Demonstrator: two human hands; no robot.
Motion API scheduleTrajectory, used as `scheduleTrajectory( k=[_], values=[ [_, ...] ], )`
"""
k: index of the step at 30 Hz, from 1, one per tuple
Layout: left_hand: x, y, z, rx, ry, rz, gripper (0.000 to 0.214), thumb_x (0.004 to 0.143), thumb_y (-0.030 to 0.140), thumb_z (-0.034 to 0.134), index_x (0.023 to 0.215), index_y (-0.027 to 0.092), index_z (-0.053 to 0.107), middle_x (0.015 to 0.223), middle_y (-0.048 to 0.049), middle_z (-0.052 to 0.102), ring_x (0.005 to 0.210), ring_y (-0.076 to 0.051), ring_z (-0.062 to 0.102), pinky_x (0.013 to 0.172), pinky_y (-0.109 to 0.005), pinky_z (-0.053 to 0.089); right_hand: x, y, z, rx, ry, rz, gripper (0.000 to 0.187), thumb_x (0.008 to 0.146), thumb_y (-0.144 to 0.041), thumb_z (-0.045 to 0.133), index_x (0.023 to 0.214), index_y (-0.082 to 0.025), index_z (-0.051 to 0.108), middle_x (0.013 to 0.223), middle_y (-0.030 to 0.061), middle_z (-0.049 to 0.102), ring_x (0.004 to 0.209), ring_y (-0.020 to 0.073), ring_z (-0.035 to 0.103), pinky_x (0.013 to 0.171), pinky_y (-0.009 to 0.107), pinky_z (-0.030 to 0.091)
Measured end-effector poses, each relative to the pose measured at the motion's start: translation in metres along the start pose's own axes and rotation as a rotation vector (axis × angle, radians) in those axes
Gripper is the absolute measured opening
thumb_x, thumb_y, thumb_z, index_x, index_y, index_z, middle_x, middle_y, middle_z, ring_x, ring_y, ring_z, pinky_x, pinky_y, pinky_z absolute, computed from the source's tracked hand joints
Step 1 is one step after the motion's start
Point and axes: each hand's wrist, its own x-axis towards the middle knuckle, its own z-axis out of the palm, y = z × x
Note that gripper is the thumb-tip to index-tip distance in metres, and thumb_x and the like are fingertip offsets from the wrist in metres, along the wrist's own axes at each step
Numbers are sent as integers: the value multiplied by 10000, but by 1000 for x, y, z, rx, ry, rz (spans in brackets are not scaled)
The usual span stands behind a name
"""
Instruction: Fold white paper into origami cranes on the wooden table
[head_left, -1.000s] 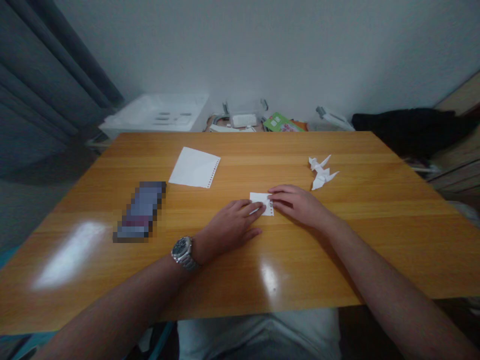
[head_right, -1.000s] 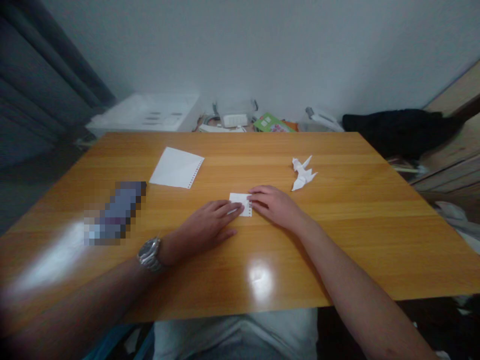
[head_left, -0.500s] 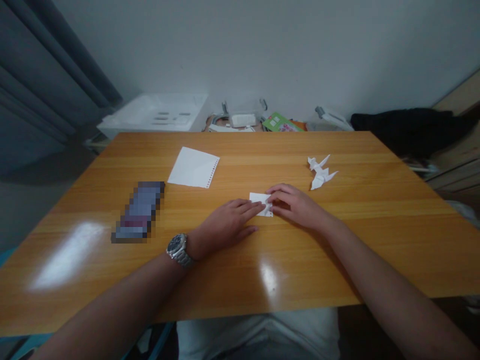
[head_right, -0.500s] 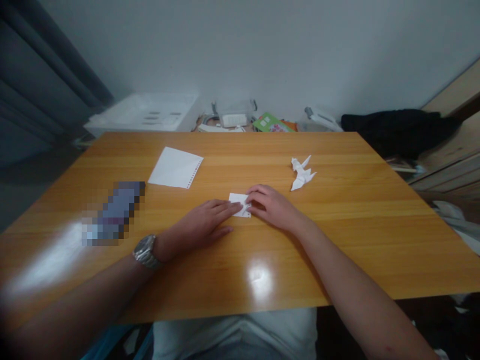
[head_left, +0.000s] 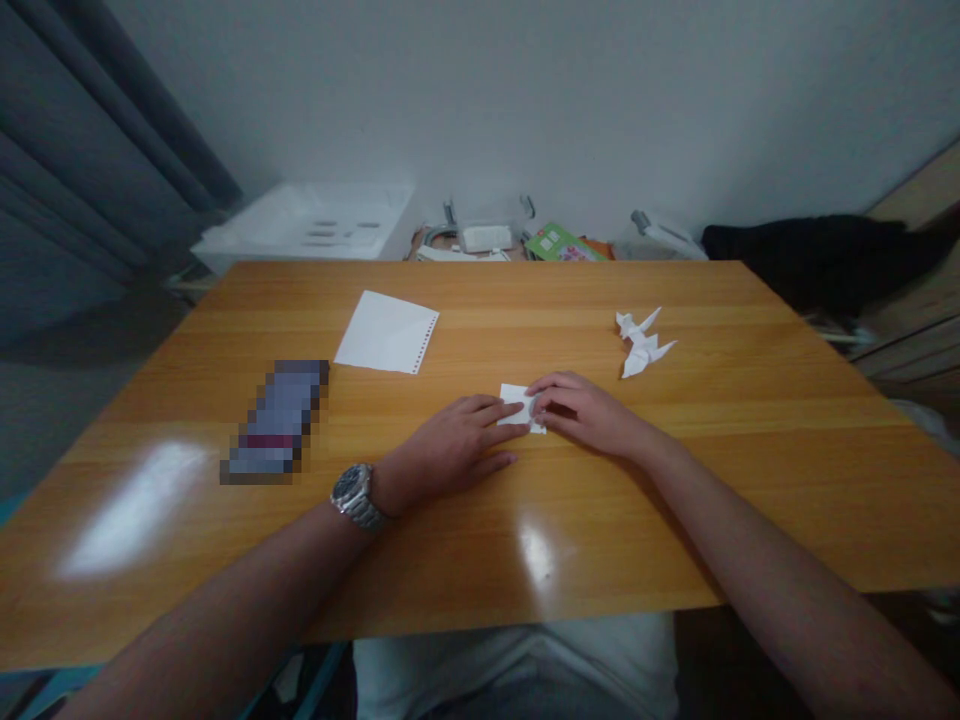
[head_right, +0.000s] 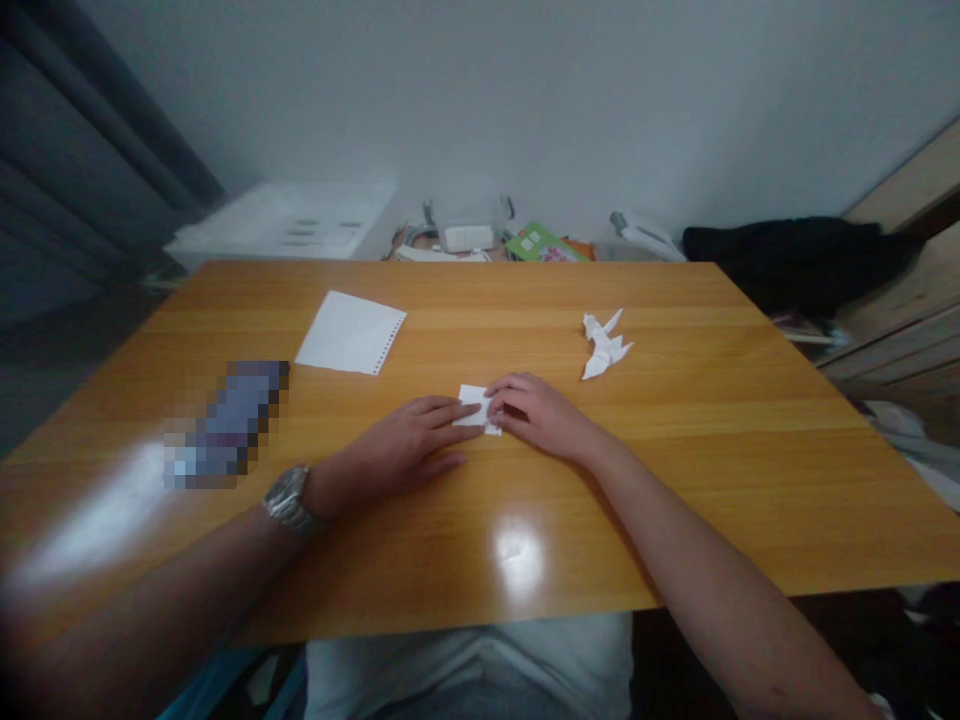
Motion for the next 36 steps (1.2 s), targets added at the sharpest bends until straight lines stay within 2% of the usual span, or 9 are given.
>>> scheduleTrajectory(
  k=[18, 24, 28, 32, 36],
  values=[
    [0, -3, 0, -67, 12, 6, 409, 1043, 404, 496, 1406, 240, 590, 1539, -96, 507, 1375, -266, 491, 1171, -463, 401, 1, 5, -1, 160, -34, 60, 144, 999, -273, 584, 940, -217, 703, 1177, 83, 634, 1144, 219, 589, 1031, 428, 458],
    [1, 1, -3, -82, 13, 5, 379, 1045, 376, 496, 1382, 238, 596, 1494, -112, 533, 1315, -259, 533, 1131, -466, 438, 5, 2, 5, 106, 42, 83, 132, 975, -255, 606, 891, -216, 699, 1102, 82, 638, 1080, 226, 600, 992, 438, 484],
    [2, 1, -5, -110, 28, -4, 361, 1051, 366, 481, 1357, 218, 599, 1433, -113, 582, 1267, -247, 575, 1108, -440, 461, 6, 1, 9, 97, 80, 98, 105, 967, -258, 617, 922, -216, 702, 1069, 83, 636, 1046, 228, 600, 961, 422, 495],
    [2, 0, -4, -155, 48, -27, 416, 1051, 348, 487, 1445, 217, 511, 1397, -107, 614, 1253, -236, 594, 1099, -424, 473, 5, 3, 11, 72, 92, 88, 104, 964, -300, 637, 974, -219, 702, 1054, 86, 636, 1036, 239, 594, 954, 420, 489],
    [1, -1, -1, -109, 35, 6, 458, 1054, 352, 483, 1498, 241, 466, 1475, -110, 554, 1311, -242, 554, 1130, -438, 446, 5, 4, 13, 40, 113, 90, 86, 960, -294, 647, 980, -226, 694, 1055, 79, 632, 1034, 243, 588, 945, 419, 482]
  ],
)
